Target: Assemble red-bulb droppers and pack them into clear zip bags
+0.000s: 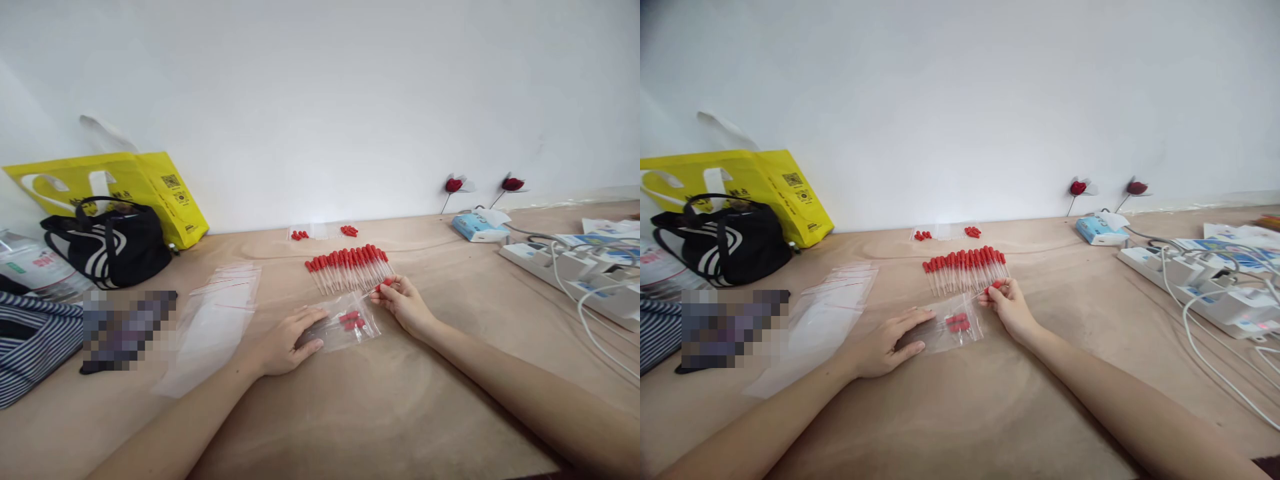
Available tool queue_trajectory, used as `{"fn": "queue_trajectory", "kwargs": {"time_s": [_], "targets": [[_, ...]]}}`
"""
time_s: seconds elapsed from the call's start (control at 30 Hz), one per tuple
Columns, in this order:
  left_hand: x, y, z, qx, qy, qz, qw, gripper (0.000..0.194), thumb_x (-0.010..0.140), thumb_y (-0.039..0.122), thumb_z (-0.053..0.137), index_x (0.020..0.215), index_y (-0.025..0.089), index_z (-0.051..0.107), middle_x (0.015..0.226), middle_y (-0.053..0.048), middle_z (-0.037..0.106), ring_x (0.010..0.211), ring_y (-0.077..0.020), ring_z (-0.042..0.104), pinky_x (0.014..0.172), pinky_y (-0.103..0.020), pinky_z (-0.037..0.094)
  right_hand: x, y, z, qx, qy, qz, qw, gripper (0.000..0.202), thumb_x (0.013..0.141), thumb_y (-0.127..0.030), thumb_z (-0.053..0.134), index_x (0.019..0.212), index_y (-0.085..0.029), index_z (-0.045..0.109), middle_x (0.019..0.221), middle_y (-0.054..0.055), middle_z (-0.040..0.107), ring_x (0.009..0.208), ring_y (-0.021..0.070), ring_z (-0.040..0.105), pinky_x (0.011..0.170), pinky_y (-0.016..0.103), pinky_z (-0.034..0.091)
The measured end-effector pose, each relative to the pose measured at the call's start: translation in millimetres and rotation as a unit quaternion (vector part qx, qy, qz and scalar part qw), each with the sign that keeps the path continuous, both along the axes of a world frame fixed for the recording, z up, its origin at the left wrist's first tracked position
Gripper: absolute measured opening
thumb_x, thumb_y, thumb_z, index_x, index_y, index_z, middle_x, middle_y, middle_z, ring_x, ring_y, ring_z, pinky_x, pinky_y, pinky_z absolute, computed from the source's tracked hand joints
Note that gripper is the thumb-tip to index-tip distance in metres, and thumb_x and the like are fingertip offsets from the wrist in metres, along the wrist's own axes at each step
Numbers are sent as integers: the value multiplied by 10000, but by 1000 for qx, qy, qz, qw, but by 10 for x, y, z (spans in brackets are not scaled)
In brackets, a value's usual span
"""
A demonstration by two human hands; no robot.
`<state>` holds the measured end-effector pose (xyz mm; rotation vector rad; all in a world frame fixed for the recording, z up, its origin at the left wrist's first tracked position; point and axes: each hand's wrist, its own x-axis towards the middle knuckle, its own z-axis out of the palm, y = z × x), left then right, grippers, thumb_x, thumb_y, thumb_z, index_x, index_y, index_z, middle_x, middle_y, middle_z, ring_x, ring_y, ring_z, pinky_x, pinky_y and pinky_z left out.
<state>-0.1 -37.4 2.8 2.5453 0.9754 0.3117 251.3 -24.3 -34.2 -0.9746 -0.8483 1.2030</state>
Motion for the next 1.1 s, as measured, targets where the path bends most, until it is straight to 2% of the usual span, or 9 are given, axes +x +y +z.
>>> {"fn": "queue_trajectory", "kwargs": {"time_s": [0.13, 0.3, 0.4, 0.47, 0.57, 0.67, 0.77, 0.9, 1.1], "targets": [[10, -9, 20, -9, 15, 14, 1000, 463, 834, 328, 437, 1274, 211, 352, 1308, -60, 422, 1221, -225, 347, 1011, -409, 295, -65, -49, -19, 45, -166, 54, 984, 289, 592, -377, 671, 746, -194, 508, 633, -22, 560, 557, 102, 512, 576, 261, 436], [23, -5, 23, -3, 12, 5, 1000, 455, 838, 320, 429, 1276, 228, 345, 1314, -51, 417, 1222, -226, 347, 1010, -419, 296, -118, -90, -50, 148, -405, 65, 900, 117, 708, -291, 563, 704, -214, 650, 780, 35, 586, 708, 150, 522, 681, 308, 426], [20, -2, 24, -4, 12, 5, 1000, 456, 839, 328, 432, 1276, 231, 346, 1316, -51, 416, 1221, -225, 350, 1011, -421, 295, -89, -45, -18, 187, -443, 86, 873, 182, 742, -233, 495, 662, -219, 658, 792, 39, 594, 792, 167, 533, 756, 321, 410], [17, -2, 30, -6, 13, 7, 1000, 453, 841, 331, 431, 1275, 237, 349, 1313, -49, 421, 1221, -224, 352, 1010, -420, 299, 8, 70, 29, 159, -444, 46, 881, 158, 727, -235, 498, 668, -206, 641, 758, 33, 598, 731, 159, 538, 702, 300, 423], [15, 1, 38, -8, 11, 1, 1000, 442, 842, 328, 429, 1268, 231, 364, 1309, -49, 425, 1225, -218, 348, 1019, -420, 287, 267, 389, 121, 56, -468, -71, 879, 119, 695, -248, 509, 699, -175, 604, 708, 31, 612, 628, 142, 533, 615, 263, 418], [16, 7, 39, -6, 4, -13, 1000, 422, 842, 319, 433, 1252, 227, 390, 1295, -45, 443, 1221, -208, 354, 1034, -421, 261, 537, 770, 193, -83, -533, -149, 829, 218, 660, -269, 546, 831, -141, 588, 811, 82, 629, 708, 161, 563, 608, 239, 412], [15, 10, 36, -8, -4, -20, 1000, 411, 844, 312, 437, 1243, 225, 400, 1291, -39, 450, 1213, -194, 368, 1042, -409, 254, 679, 1058, 220, -158, -564, -126, 801, 316, 610, -305, 600, 864, -118, 586, 851, 127, 630, 768, 213, 578, 592, 256, 410], [6, 13, 31, -14, 4, -16, 1000, 407, 847, 310, 433, 1242, 215, 400, 1293, -41, 447, 1213, -188, 367, 1038, -402, 266, 671, 1253, 231, -175, -569, -82, 799, 170, 540, -208, 648, 683, -129, 600, 715, 125, 634, 756, 254, 590, 592, 282, 411], [-10, 21, 5, -17, -2, -19, 1000, 409, 850, 319, 432, 1245, 221, 396, 1303, -34, 436, 1219, -181, 356, 1039, -392, 270, 629, 1338, 251, -186, -529, -48, 827, 122, 536, -115, 642, 504, -160, 534, 520, 91, 574, 679, 258, 592, 560, 304, 417]]}}
